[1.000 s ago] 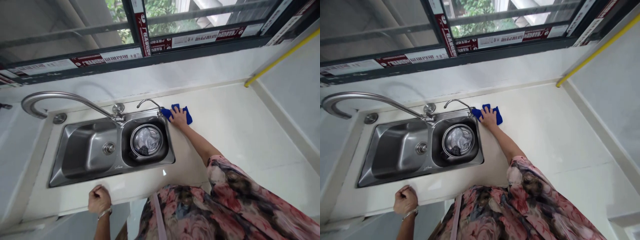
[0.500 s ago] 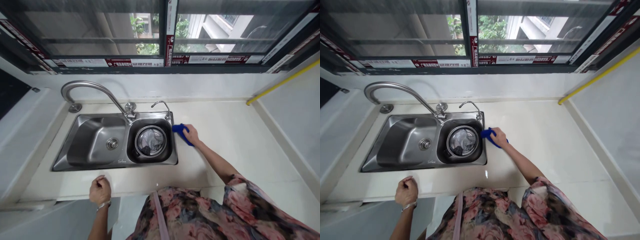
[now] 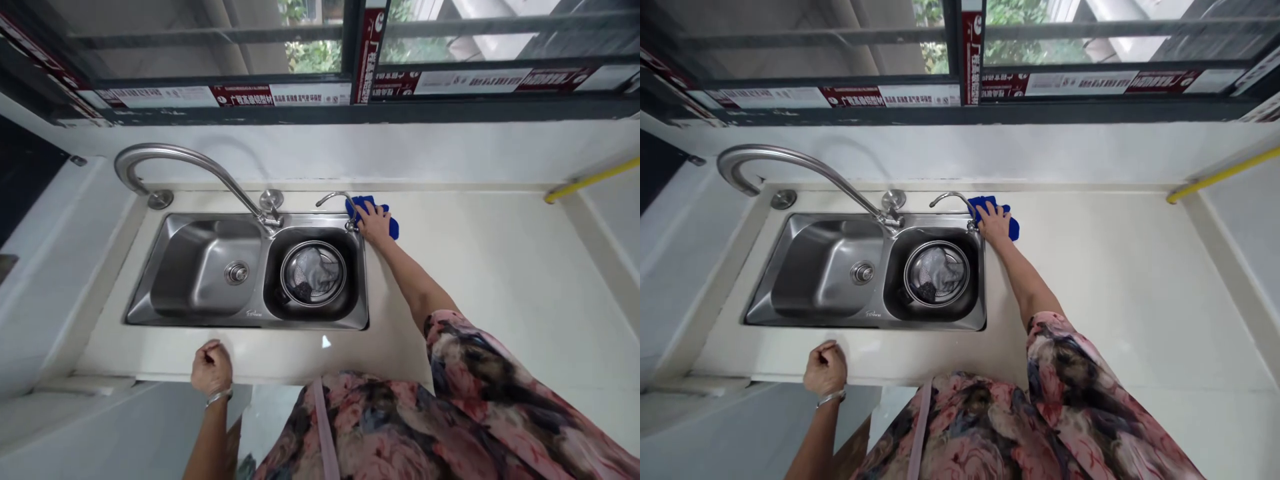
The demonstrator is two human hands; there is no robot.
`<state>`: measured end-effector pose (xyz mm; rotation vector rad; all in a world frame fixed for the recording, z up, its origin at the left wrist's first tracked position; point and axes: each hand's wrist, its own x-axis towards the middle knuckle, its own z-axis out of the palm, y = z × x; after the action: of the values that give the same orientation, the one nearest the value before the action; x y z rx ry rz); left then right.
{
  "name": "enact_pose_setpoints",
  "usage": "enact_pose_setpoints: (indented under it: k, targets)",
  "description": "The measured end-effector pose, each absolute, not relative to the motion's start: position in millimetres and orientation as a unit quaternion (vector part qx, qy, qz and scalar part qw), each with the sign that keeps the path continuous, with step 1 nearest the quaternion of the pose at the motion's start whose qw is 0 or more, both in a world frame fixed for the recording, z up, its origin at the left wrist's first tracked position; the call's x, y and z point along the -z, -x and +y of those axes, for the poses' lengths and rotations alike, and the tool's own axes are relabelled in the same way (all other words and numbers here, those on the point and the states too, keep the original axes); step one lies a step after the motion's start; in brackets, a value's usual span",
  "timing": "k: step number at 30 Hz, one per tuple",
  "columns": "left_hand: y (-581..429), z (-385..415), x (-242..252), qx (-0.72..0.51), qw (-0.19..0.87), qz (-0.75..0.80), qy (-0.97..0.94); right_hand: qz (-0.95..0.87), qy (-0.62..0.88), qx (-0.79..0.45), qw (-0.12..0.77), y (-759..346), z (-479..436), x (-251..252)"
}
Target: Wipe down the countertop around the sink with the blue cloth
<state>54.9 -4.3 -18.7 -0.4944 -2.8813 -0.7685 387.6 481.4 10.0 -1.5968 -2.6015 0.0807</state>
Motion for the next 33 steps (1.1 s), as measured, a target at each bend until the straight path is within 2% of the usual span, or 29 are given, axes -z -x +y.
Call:
enact_pose_setpoints:
  k: [10,18,20,23,25,30,33]
  targets:
    - [-60.6,0.1,10.4,0.261,0.030,-0.952,0.157,-0.857,0.514,0.010,-0.031,-400.7,437.8,-24.8]
    - [-67.3,-0.8,15.1,0.289,0.012,-0.942,0.170,-0.868,0.493,0.002,-0.062,-417.0,317.4,-27.3]
    - [-68.1,-1.9,16.3,0.300,0.009,-0.936,0.185,-0.860,0.503,-0.080,-0.030,-423.6,293.6,-30.7]
    - [-74.3,-5.2,16.0,0.331,-0.008,-0.922,0.201,-0.752,0.551,-0.351,0.089,-421.8,273.0,-44.4]
    - [-85.2,-9.9,14.8,0.381,-0.030,-0.901,0.208,-0.662,0.548,-0.494,0.133,-409.0,259.9,-56.0]
    - [-131.9,-32.7,6.3,0.504,-0.173,-0.799,0.278,-0.404,0.349,-0.840,0.098,-344.0,195.6,-72.3]
    - [-155.4,-49.2,-5.3,0.602,-0.310,-0.706,0.210,-0.334,0.295,-0.893,0.059,-298.4,147.7,-76.3]
